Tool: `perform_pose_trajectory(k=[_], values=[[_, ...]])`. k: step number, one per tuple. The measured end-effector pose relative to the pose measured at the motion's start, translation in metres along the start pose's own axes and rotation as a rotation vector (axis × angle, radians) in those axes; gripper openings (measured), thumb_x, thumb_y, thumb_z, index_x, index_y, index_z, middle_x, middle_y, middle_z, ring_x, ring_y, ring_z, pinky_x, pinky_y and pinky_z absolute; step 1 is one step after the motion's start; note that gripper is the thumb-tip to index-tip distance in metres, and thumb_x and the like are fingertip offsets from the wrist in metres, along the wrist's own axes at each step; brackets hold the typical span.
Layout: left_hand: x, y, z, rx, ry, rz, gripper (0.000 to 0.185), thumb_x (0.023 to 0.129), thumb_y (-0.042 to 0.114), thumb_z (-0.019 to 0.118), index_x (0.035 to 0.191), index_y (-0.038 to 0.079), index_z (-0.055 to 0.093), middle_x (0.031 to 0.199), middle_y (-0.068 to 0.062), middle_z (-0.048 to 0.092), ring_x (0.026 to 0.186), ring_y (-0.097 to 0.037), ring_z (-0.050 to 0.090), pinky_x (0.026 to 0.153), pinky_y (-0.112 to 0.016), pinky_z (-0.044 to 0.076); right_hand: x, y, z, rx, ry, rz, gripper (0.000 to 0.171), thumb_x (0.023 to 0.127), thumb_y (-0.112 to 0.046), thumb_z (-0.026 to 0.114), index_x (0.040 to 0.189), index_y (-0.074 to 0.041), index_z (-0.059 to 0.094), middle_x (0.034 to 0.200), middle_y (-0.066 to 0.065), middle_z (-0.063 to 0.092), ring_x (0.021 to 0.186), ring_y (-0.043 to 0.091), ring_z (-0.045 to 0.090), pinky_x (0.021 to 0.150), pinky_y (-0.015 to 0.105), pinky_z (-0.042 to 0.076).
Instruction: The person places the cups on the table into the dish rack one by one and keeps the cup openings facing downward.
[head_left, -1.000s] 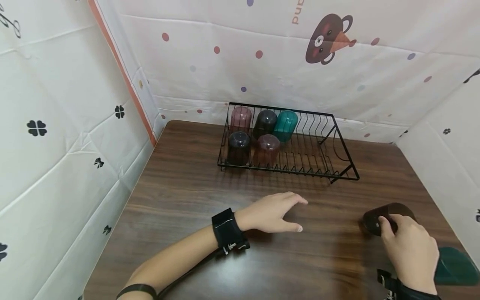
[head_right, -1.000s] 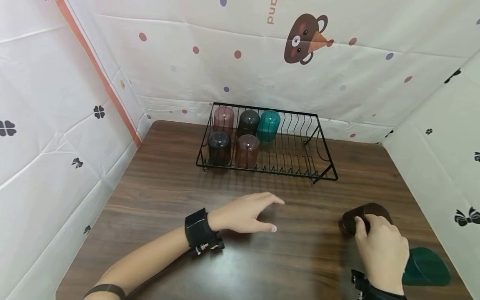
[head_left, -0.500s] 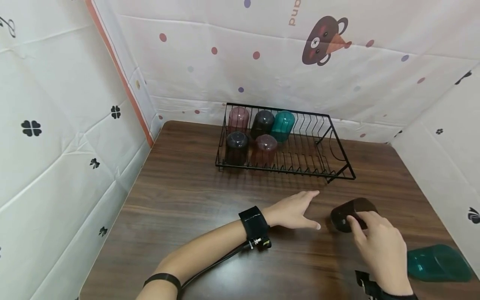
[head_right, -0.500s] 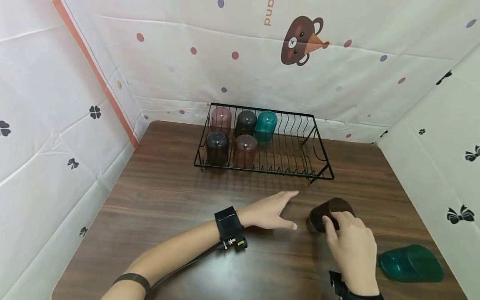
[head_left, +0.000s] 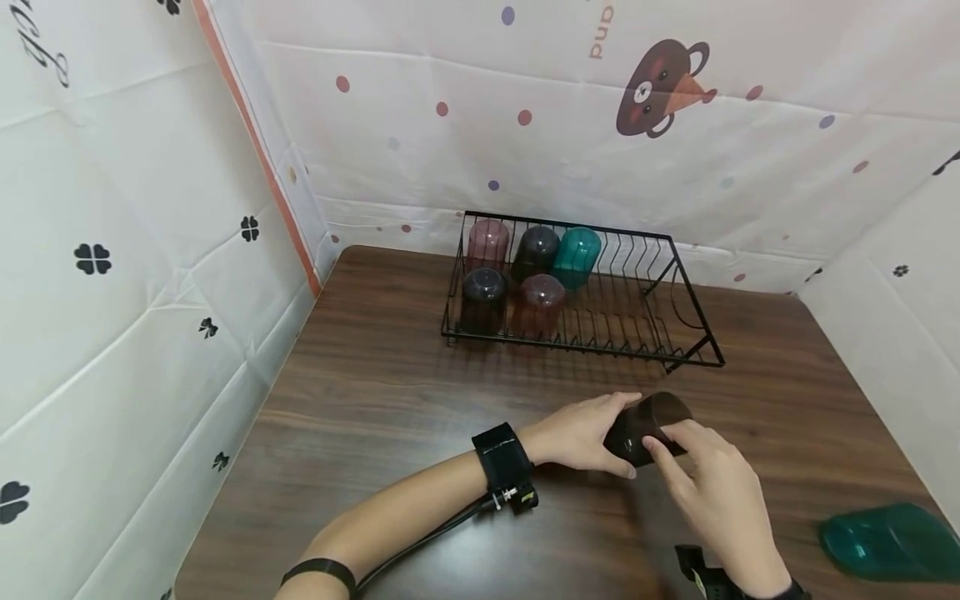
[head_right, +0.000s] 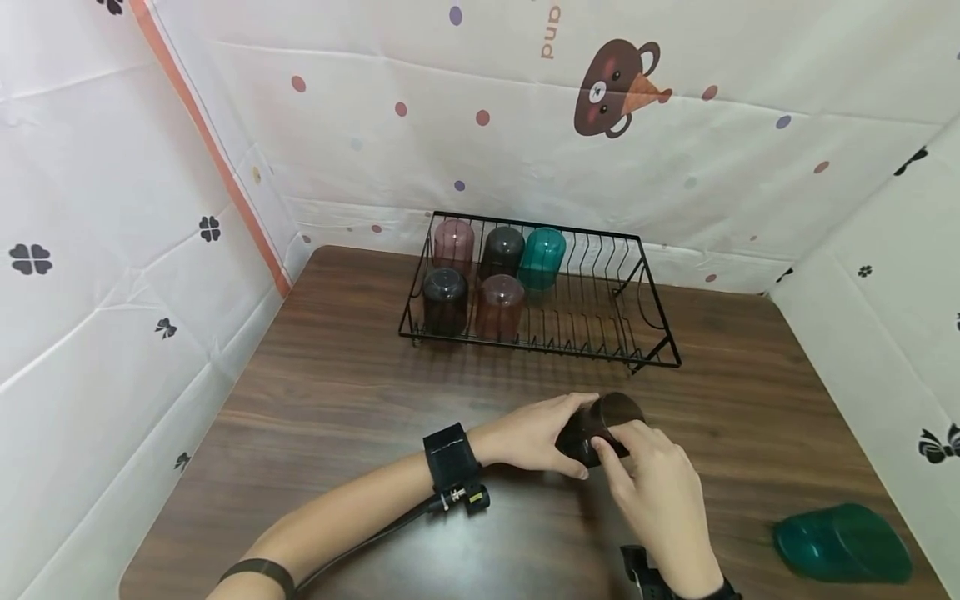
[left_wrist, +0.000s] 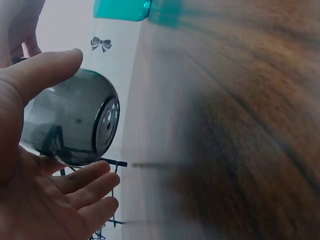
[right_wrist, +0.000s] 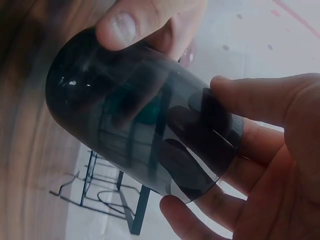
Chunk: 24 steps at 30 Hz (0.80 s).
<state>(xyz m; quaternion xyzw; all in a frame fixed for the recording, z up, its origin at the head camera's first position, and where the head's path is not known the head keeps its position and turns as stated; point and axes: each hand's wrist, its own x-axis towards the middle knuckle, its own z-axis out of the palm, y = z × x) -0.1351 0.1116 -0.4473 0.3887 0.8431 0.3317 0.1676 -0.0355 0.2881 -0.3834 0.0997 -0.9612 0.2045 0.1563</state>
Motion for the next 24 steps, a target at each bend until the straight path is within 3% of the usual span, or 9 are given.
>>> perform_pose_trajectory(k=[5, 8, 16, 20, 24], values=[[-0.004, -0.005, -0.002, -0.014, 0.03, 0.041, 0.095, 0.084, 0.054, 0.078, 0.159, 0.027, 0.027, 0.142, 0.011, 0.053, 0.112, 0.001, 0.056, 0.088, -0.015, 0.046, 0.0, -0.006, 0.004, 0.006, 0.029, -0.038, 0.007, 0.09, -0.02, 0.078, 0.096, -0.018, 0.076, 0.097, 0.001, 0.075, 0.085, 0.027, 0.071, 0.066, 0.051, 0.055], [-0.007, -0.008, -0.004, -0.01, 0.049, 0.059, 0.091, 0.083, 0.054, 0.08, 0.155, 0.026, 0.032, 0.134, 0.013, 0.056, 0.104, 0.002, 0.056, 0.083, -0.013, 0.045, 0.001, -0.009, 0.006, 0.013, 0.038, -0.044, 0.006, 0.089, -0.021, 0.08, 0.093, -0.022, 0.076, 0.094, -0.005, 0.073, 0.082, 0.022, 0.069, 0.062, 0.041, 0.054], [-0.02, -0.012, -0.015, 0.032, 0.05, 0.05, 0.089, 0.083, 0.056, 0.078, 0.155, 0.027, 0.034, 0.135, 0.012, 0.056, 0.104, 0.001, 0.056, 0.083, -0.015, 0.046, 0.003, -0.011, 0.01, 0.11, 0.09, -0.064, 0.017, 0.083, -0.016, 0.085, 0.093, -0.024, 0.074, 0.091, -0.009, 0.072, 0.082, 0.014, 0.066, 0.06, 0.019, 0.051], [-0.031, -0.015, -0.026, 0.081, 0.066, 0.051, 0.088, 0.084, 0.057, 0.077, 0.155, 0.026, 0.034, 0.14, 0.01, 0.054, 0.109, -0.001, 0.056, 0.087, -0.018, 0.047, 0.005, -0.011, 0.016, 0.204, 0.121, -0.104, 0.027, 0.08, -0.009, 0.087, 0.097, -0.023, 0.072, 0.092, -0.01, 0.07, 0.085, 0.005, 0.062, 0.073, 0.008, 0.046], [-0.045, -0.016, -0.04, 0.101, 0.092, 0.03, 0.087, 0.084, 0.056, 0.077, 0.155, 0.028, 0.035, 0.144, 0.008, 0.053, 0.11, -0.004, 0.056, 0.088, -0.021, 0.048, 0.009, -0.009, 0.021, 0.279, 0.123, -0.12, 0.037, 0.078, -0.004, 0.087, 0.109, -0.016, 0.07, 0.103, -0.006, 0.067, 0.09, 0.0, 0.059, 0.082, 0.01, 0.044]])
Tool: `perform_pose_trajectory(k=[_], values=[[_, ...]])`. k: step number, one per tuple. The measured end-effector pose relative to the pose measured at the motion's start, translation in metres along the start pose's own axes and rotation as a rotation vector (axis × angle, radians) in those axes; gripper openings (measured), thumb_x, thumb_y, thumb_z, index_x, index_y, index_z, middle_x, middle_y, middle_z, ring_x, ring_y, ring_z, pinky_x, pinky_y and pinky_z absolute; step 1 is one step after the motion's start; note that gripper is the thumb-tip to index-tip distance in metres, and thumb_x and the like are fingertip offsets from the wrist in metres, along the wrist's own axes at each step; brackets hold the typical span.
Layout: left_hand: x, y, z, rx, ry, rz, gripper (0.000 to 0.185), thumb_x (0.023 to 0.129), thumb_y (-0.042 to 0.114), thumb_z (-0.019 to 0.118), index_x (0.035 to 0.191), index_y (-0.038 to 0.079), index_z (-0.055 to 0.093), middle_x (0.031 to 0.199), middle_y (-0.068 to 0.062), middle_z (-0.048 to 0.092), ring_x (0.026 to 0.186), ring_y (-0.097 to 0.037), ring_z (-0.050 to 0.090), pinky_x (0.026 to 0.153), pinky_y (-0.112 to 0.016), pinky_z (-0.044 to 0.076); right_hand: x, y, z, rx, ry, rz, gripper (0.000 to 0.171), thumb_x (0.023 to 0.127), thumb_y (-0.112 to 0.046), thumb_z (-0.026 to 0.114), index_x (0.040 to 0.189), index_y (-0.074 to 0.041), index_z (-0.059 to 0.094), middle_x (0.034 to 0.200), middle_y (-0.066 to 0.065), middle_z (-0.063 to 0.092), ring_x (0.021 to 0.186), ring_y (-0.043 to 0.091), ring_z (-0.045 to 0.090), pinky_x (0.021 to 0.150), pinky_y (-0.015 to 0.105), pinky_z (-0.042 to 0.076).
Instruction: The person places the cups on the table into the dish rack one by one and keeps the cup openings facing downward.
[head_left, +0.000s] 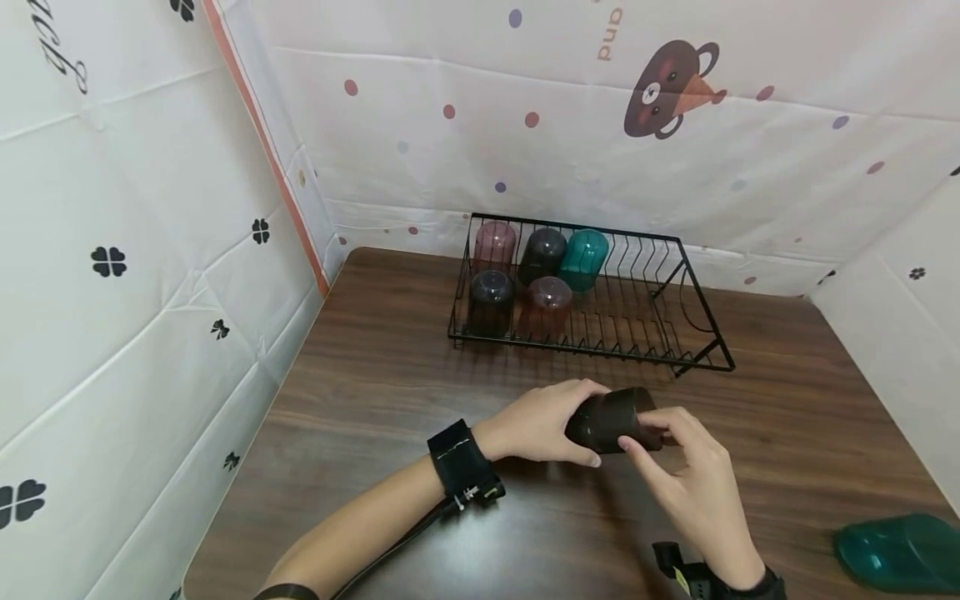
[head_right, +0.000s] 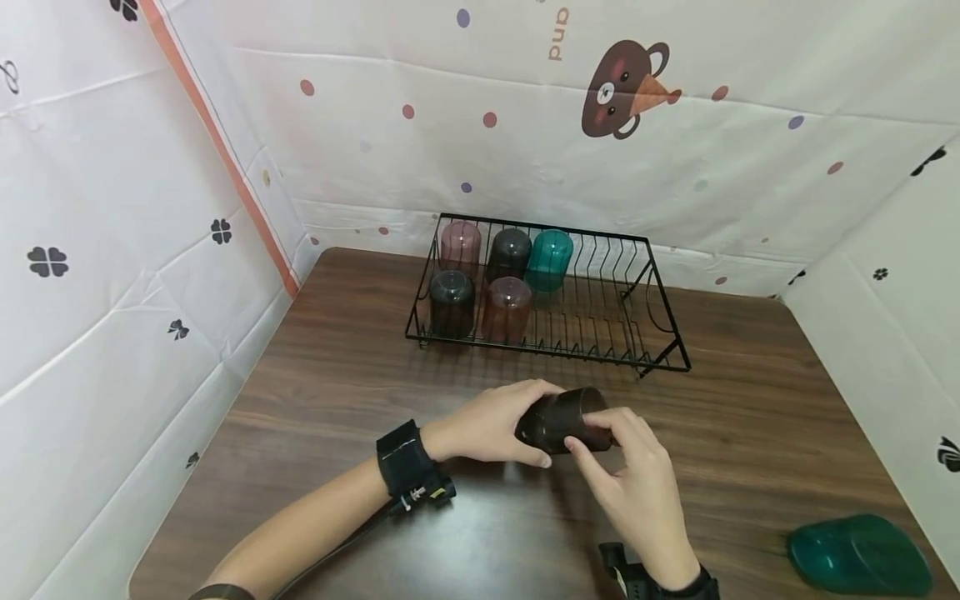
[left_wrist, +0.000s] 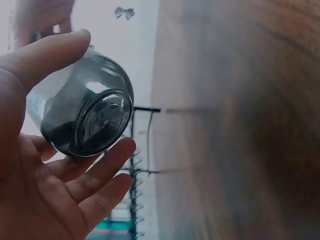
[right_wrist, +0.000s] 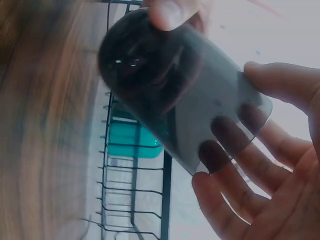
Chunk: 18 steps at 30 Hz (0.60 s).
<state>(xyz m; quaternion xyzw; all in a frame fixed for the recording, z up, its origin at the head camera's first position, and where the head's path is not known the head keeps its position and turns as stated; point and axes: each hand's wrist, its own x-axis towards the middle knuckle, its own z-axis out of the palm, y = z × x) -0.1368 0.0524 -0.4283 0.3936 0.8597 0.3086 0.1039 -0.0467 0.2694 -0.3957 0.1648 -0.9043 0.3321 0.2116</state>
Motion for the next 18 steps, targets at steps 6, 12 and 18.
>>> perform_pose_trajectory(k=[6, 12, 18], values=[[-0.012, -0.001, -0.017, -0.021, 0.041, -0.006, 0.084, 0.083, 0.052, 0.079, 0.154, 0.028, 0.039, 0.136, 0.004, 0.054, 0.101, -0.007, 0.057, 0.08, -0.022, 0.049, 0.0, 0.006, 0.005, 0.051, -0.003, 0.053, 0.064, 0.076, 0.001, 0.087, 0.133, -0.006, 0.06, 0.126, 0.007, 0.059, 0.105, 0.005, 0.057, 0.086, 0.009, 0.043], [-0.022, 0.0, -0.03, -0.041, 0.057, -0.019, 0.082, 0.083, 0.051, 0.08, 0.152, 0.032, 0.041, 0.136, 0.003, 0.052, 0.099, -0.009, 0.059, 0.08, -0.023, 0.05, 0.0, 0.013, 0.011, 0.083, -0.04, 0.067, 0.071, 0.077, -0.001, 0.087, 0.14, -0.012, 0.056, 0.132, 0.004, 0.057, 0.109, -0.002, 0.054, 0.085, 0.009, 0.045], [-0.027, -0.001, -0.041, -0.034, 0.067, -0.02, 0.079, 0.082, 0.051, 0.081, 0.15, 0.036, 0.044, 0.135, 0.006, 0.051, 0.101, -0.008, 0.059, 0.083, -0.025, 0.051, 0.001, 0.015, 0.017, 0.098, -0.082, 0.059, 0.071, 0.079, -0.005, 0.087, 0.142, -0.016, 0.056, 0.135, 0.001, 0.058, 0.111, -0.003, 0.055, 0.083, 0.012, 0.048]])
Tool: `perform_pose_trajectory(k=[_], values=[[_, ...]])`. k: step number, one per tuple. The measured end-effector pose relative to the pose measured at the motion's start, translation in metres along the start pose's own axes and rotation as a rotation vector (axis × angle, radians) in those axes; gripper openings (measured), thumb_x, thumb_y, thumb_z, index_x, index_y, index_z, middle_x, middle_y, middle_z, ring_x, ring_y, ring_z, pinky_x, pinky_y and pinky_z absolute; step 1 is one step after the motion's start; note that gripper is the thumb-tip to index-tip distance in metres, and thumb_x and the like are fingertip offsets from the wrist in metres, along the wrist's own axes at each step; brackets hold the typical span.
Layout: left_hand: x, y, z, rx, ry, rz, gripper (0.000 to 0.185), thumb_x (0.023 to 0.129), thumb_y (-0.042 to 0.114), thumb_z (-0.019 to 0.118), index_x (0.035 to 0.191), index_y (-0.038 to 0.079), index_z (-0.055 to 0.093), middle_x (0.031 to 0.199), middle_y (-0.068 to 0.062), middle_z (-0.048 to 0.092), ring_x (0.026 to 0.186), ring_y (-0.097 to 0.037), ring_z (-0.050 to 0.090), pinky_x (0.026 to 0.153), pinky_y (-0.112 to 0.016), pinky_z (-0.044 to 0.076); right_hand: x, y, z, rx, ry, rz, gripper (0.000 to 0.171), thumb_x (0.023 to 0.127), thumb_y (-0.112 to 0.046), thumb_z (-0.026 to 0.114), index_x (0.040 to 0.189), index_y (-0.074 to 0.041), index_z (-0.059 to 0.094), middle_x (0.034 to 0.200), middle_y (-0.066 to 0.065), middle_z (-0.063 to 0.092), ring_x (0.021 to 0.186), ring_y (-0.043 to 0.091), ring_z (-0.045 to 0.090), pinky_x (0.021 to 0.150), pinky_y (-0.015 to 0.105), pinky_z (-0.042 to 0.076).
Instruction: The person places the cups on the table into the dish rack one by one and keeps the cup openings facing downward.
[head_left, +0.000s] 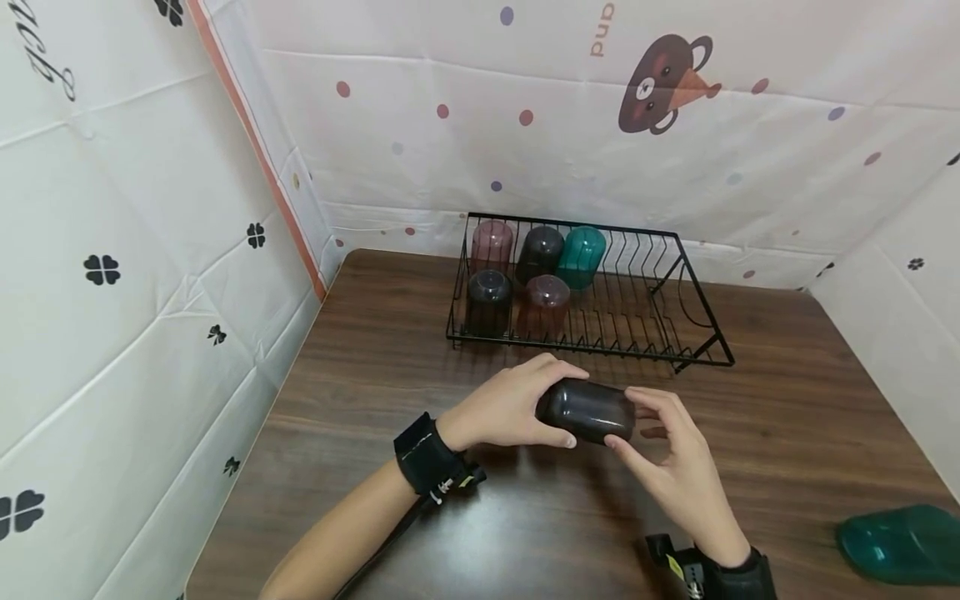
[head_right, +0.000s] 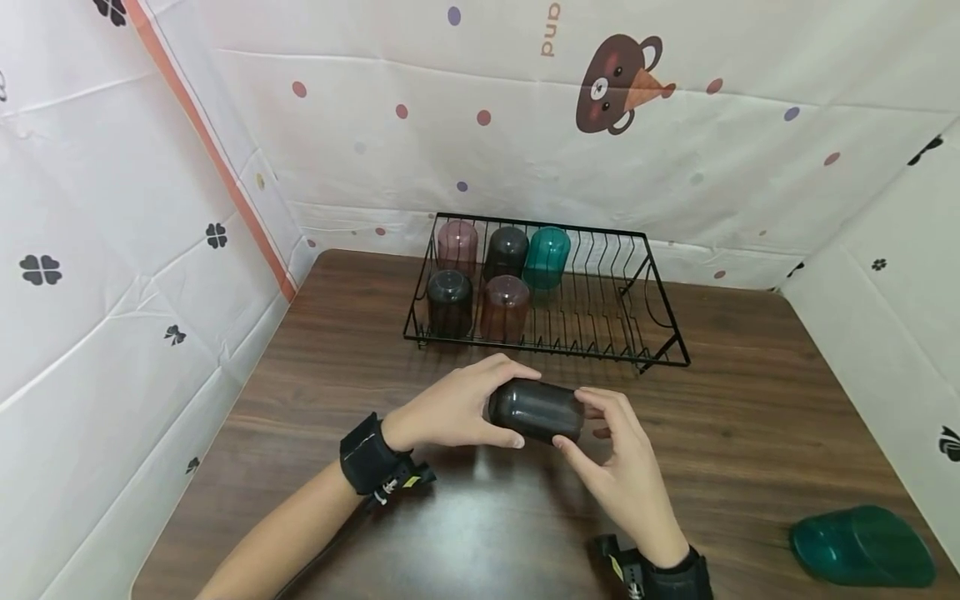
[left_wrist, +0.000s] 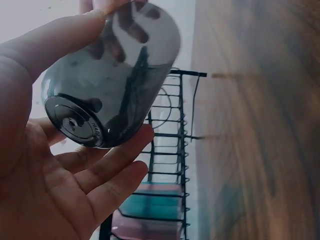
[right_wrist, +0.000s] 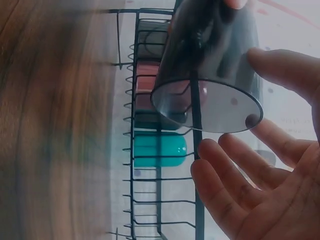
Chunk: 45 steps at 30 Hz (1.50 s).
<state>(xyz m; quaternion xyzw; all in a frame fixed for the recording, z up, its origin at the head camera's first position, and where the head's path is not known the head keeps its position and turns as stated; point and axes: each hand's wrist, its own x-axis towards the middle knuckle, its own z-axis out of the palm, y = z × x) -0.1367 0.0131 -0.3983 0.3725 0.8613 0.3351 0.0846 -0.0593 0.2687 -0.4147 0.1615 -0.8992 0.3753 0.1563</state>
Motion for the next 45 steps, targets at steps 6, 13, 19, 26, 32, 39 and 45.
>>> perform_pose_trajectory(k=[6, 13, 19, 26, 32, 39, 45], values=[[-0.003, 0.003, -0.009, -0.015, 0.006, 0.013, 0.077, 0.082, 0.049, 0.082, 0.148, 0.035, 0.047, 0.136, 0.005, 0.051, 0.102, -0.01, 0.06, 0.083, -0.025, 0.053, 0.0, 0.003, 0.009, 0.0, -0.05, 0.02, 0.071, 0.081, -0.01, 0.087, 0.143, -0.019, 0.054, 0.136, 0.0, 0.057, 0.112, 0.0, 0.056, 0.081, 0.024, 0.054], [-0.002, 0.006, -0.008, -0.014, 0.041, 0.074, 0.076, 0.082, 0.046, 0.083, 0.148, 0.031, 0.047, 0.138, 0.004, 0.053, 0.108, -0.008, 0.059, 0.088, -0.024, 0.053, -0.003, 0.006, 0.022, 0.036, -0.121, 0.064, 0.071, 0.084, -0.016, 0.085, 0.145, -0.022, 0.051, 0.128, -0.005, 0.058, 0.107, 0.01, 0.06, 0.08, 0.036, 0.057], [0.004, 0.007, -0.002, 0.018, 0.103, 0.131, 0.076, 0.082, 0.05, 0.081, 0.147, 0.031, 0.047, 0.14, 0.007, 0.056, 0.122, -0.008, 0.054, 0.1, -0.031, 0.049, -0.004, 0.008, 0.031, 0.074, -0.134, 0.078, 0.069, 0.083, -0.019, 0.086, 0.142, -0.023, 0.05, 0.124, -0.008, 0.062, 0.101, 0.01, 0.062, 0.08, 0.039, 0.058], [0.009, 0.012, -0.003, 0.029, 0.103, 0.12, 0.073, 0.082, 0.052, 0.08, 0.146, 0.033, 0.049, 0.141, 0.009, 0.057, 0.125, -0.009, 0.053, 0.101, -0.033, 0.049, -0.004, 0.009, 0.035, 0.113, -0.133, 0.1, 0.065, 0.084, -0.021, 0.085, 0.138, -0.02, 0.049, 0.119, -0.01, 0.063, 0.1, 0.008, 0.062, 0.081, 0.039, 0.058], [0.015, 0.019, -0.007, 0.046, 0.096, 0.13, 0.074, 0.082, 0.054, 0.08, 0.146, 0.035, 0.049, 0.139, 0.009, 0.057, 0.122, -0.008, 0.054, 0.1, -0.032, 0.049, -0.005, 0.01, 0.034, 0.133, -0.089, 0.09, 0.069, 0.084, -0.017, 0.085, 0.141, -0.021, 0.047, 0.124, -0.008, 0.062, 0.1, 0.007, 0.06, 0.08, 0.033, 0.056], [0.022, 0.025, -0.003, 0.053, 0.088, 0.169, 0.072, 0.083, 0.051, 0.08, 0.145, 0.032, 0.05, 0.137, 0.009, 0.058, 0.12, -0.006, 0.054, 0.1, -0.03, 0.047, -0.006, 0.01, 0.034, 0.128, -0.014, 0.074, 0.072, 0.079, -0.011, 0.088, 0.139, -0.018, 0.048, 0.129, -0.006, 0.059, 0.111, 0.001, 0.056, 0.085, 0.029, 0.051], [0.025, 0.026, 0.002, 0.045, 0.087, 0.16, 0.072, 0.083, 0.05, 0.08, 0.146, 0.031, 0.05, 0.139, 0.009, 0.058, 0.123, -0.007, 0.053, 0.101, -0.029, 0.047, -0.006, 0.014, 0.037, 0.148, 0.036, 0.051, 0.079, 0.073, -0.005, 0.089, 0.14, -0.014, 0.049, 0.131, -0.003, 0.06, 0.109, 0.001, 0.055, 0.083, 0.026, 0.05]])
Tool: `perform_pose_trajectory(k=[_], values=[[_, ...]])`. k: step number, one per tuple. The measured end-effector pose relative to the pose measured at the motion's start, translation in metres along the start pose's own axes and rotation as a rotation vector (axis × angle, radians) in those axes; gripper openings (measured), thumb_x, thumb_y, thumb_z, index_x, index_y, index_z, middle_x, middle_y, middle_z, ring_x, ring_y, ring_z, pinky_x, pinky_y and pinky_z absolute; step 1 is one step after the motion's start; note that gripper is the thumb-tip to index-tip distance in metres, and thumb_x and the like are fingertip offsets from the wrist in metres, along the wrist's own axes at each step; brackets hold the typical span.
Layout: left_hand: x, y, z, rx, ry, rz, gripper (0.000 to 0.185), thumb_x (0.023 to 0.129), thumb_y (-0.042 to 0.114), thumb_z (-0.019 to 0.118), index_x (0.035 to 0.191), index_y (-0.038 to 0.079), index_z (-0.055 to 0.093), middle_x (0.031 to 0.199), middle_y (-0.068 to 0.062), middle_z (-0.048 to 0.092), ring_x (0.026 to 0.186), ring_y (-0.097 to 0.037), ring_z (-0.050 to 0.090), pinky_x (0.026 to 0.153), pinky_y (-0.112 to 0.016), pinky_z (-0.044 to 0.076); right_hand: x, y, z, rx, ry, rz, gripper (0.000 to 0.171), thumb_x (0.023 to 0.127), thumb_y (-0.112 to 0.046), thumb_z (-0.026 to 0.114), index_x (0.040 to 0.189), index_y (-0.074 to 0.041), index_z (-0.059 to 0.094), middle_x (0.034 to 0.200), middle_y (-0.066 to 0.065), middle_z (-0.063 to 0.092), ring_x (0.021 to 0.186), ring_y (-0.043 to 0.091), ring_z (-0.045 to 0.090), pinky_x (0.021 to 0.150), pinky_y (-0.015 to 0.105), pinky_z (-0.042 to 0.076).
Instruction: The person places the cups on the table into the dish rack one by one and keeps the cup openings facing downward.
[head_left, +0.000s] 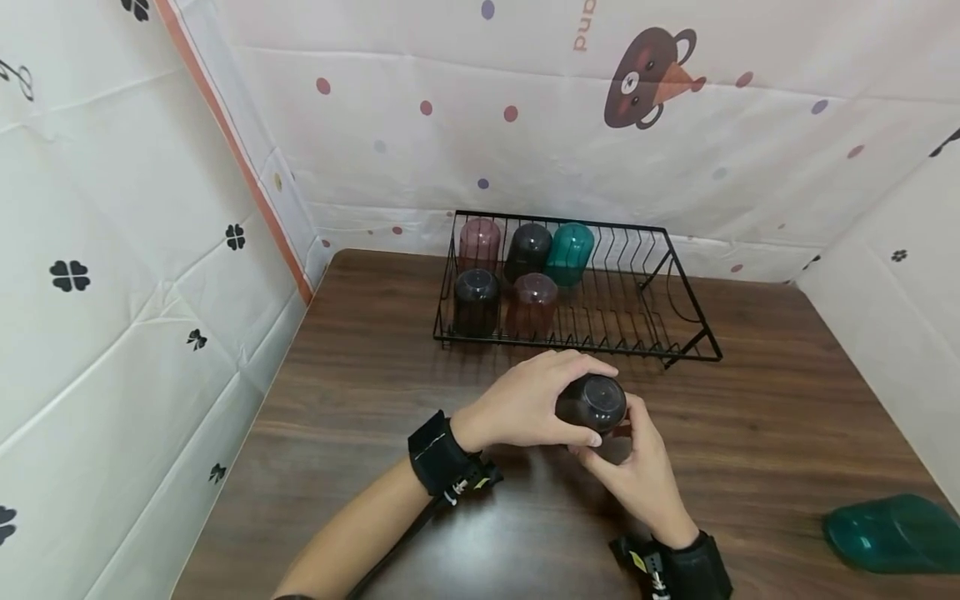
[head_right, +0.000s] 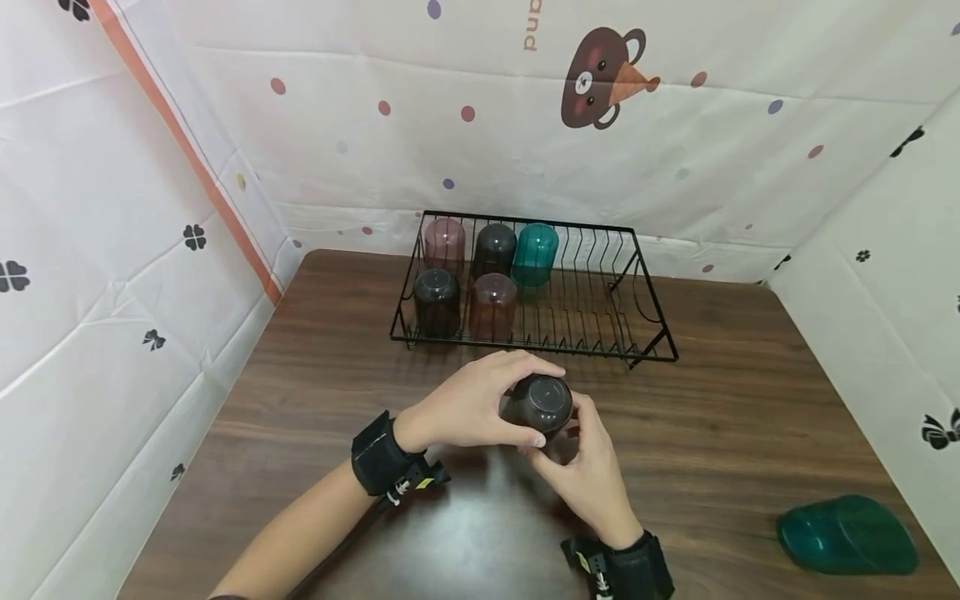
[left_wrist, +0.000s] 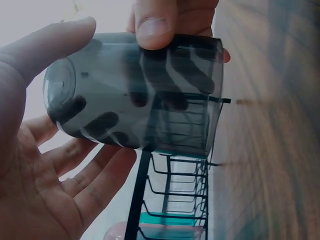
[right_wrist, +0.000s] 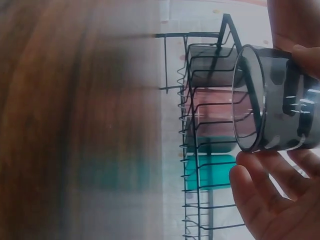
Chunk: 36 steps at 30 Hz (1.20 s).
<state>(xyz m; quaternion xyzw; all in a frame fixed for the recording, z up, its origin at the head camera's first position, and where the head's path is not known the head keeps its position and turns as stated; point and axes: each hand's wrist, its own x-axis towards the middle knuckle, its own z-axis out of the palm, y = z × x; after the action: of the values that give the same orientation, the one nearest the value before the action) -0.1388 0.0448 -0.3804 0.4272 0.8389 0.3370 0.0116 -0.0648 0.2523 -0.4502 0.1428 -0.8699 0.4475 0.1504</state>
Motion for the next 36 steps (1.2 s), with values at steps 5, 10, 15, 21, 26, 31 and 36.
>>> perform_pose_trajectory(k=[5, 10, 15, 21, 26, 31, 36], values=[[0.002, 0.001, 0.007, -0.015, 0.015, -0.006, 0.072, 0.084, 0.051, 0.079, 0.147, 0.031, 0.049, 0.143, 0.007, 0.056, 0.128, -0.009, 0.052, 0.101, -0.031, 0.048, -0.002, 0.006, 0.001, -0.014, 0.033, -0.015, 0.084, 0.07, -0.001, 0.089, 0.142, -0.009, 0.047, 0.128, 0.003, 0.061, 0.105, 0.0, 0.055, 0.081, 0.024, 0.049], [0.003, 0.001, 0.012, -0.021, 0.021, -0.001, 0.072, 0.085, 0.052, 0.078, 0.147, 0.031, 0.05, 0.143, 0.008, 0.056, 0.128, -0.009, 0.053, 0.101, -0.029, 0.047, -0.005, 0.01, 0.001, -0.03, 0.06, -0.011, 0.082, 0.068, 0.002, 0.089, 0.139, -0.006, 0.049, 0.124, 0.005, 0.063, 0.101, -0.001, 0.055, 0.077, 0.025, 0.05], [0.004, 0.0, 0.015, -0.039, 0.023, 0.003, 0.072, 0.085, 0.053, 0.078, 0.147, 0.03, 0.049, 0.144, 0.008, 0.056, 0.127, -0.008, 0.052, 0.102, -0.029, 0.047, -0.006, 0.007, -0.001, -0.026, 0.056, 0.004, 0.08, 0.07, 0.0, 0.089, 0.139, -0.009, 0.049, 0.124, 0.002, 0.064, 0.099, 0.0, 0.056, 0.076, 0.025, 0.052], [0.005, -0.001, 0.013, -0.023, 0.024, -0.002, 0.072, 0.084, 0.053, 0.078, 0.147, 0.03, 0.05, 0.142, 0.008, 0.057, 0.125, -0.009, 0.054, 0.1, -0.029, 0.048, -0.002, 0.001, -0.004, -0.017, 0.0, 0.056, 0.073, 0.078, -0.009, 0.087, 0.14, -0.015, 0.048, 0.128, -0.003, 0.062, 0.104, 0.001, 0.057, 0.078, 0.03, 0.054], [0.011, 0.0, 0.008, -0.005, -0.003, 0.003, 0.072, 0.083, 0.05, 0.08, 0.145, 0.029, 0.051, 0.137, 0.007, 0.059, 0.116, -0.005, 0.056, 0.095, -0.026, 0.05, -0.002, 0.001, -0.01, -0.056, -0.033, 0.064, 0.071, 0.082, -0.016, 0.086, 0.14, -0.017, 0.046, 0.13, -0.005, 0.061, 0.105, 0.001, 0.057, 0.08, 0.032, 0.055], [0.023, 0.003, -0.004, 0.036, -0.051, 0.029, 0.071, 0.084, 0.05, 0.08, 0.145, 0.028, 0.05, 0.132, 0.007, 0.059, 0.111, -0.002, 0.055, 0.092, -0.023, 0.049, -0.004, 0.003, -0.016, -0.099, -0.046, 0.07, 0.075, 0.083, -0.02, 0.086, 0.145, -0.017, 0.043, 0.13, -0.002, 0.06, 0.107, 0.008, 0.059, 0.081, 0.033, 0.056], [0.035, 0.003, -0.016, 0.019, -0.054, 0.025, 0.071, 0.085, 0.047, 0.08, 0.146, 0.027, 0.049, 0.131, 0.005, 0.058, 0.108, -0.003, 0.058, 0.088, -0.021, 0.052, -0.006, 0.006, -0.021, -0.127, -0.036, 0.106, 0.079, 0.085, -0.021, 0.084, 0.151, -0.017, 0.039, 0.132, 0.005, 0.059, 0.107, 0.023, 0.064, 0.081, 0.035, 0.056]])
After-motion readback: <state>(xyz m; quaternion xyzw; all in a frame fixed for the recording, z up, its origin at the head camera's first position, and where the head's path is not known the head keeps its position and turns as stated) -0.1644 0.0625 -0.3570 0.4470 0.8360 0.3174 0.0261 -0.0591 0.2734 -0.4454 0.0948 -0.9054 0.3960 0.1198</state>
